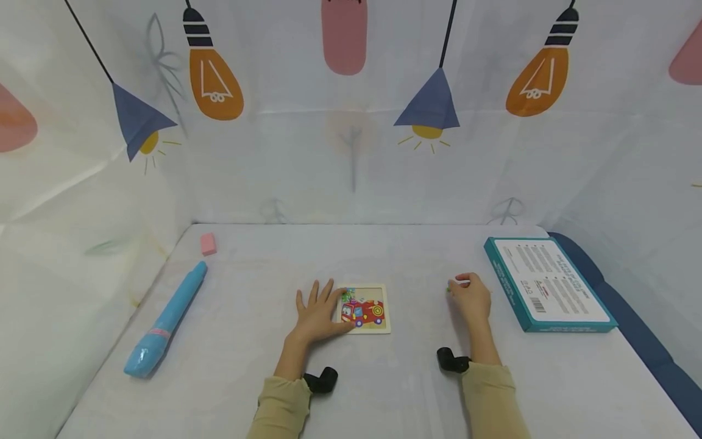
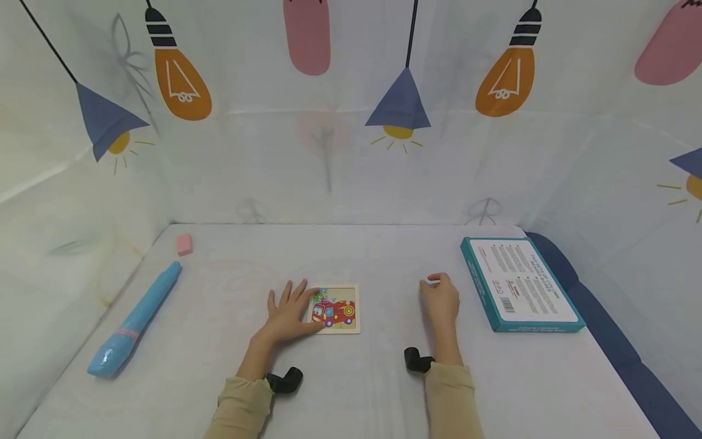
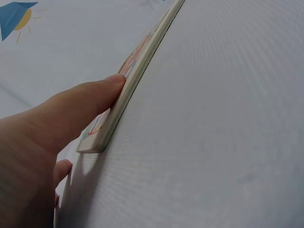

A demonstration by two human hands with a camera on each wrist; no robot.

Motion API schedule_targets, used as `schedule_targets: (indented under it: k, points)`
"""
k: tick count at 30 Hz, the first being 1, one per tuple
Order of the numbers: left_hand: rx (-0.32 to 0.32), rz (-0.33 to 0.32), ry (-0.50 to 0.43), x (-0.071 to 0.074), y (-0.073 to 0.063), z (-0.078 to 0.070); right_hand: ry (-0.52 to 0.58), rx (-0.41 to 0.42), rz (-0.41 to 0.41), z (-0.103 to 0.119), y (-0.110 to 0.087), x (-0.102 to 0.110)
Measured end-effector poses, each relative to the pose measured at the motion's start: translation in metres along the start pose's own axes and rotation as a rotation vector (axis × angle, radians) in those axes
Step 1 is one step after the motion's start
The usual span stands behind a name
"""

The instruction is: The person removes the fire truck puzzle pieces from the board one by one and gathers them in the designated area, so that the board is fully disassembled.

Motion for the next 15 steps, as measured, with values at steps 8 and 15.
schedule_targets:
  k: [8,15]
  points:
    - [0.004,0.002,-0.004,-0.003,0.002,0.001,0.053,0.105,0.041,0.032,-0.016,-0.018]
    - [0.008,-0.005,0.001,-0.003,0.002,0.003,0.086,0.179,0.077,0.048,-0.02,-0.04]
Point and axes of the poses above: each hand's wrist, its own y-axis towards the middle knuckle, its own x-axis out of the back of the hand, z = x × y, the point moved 8 cm from there along y, towards the middle knuckle, and after that the axes turned 1 degree about z, right-handed, at the moved point
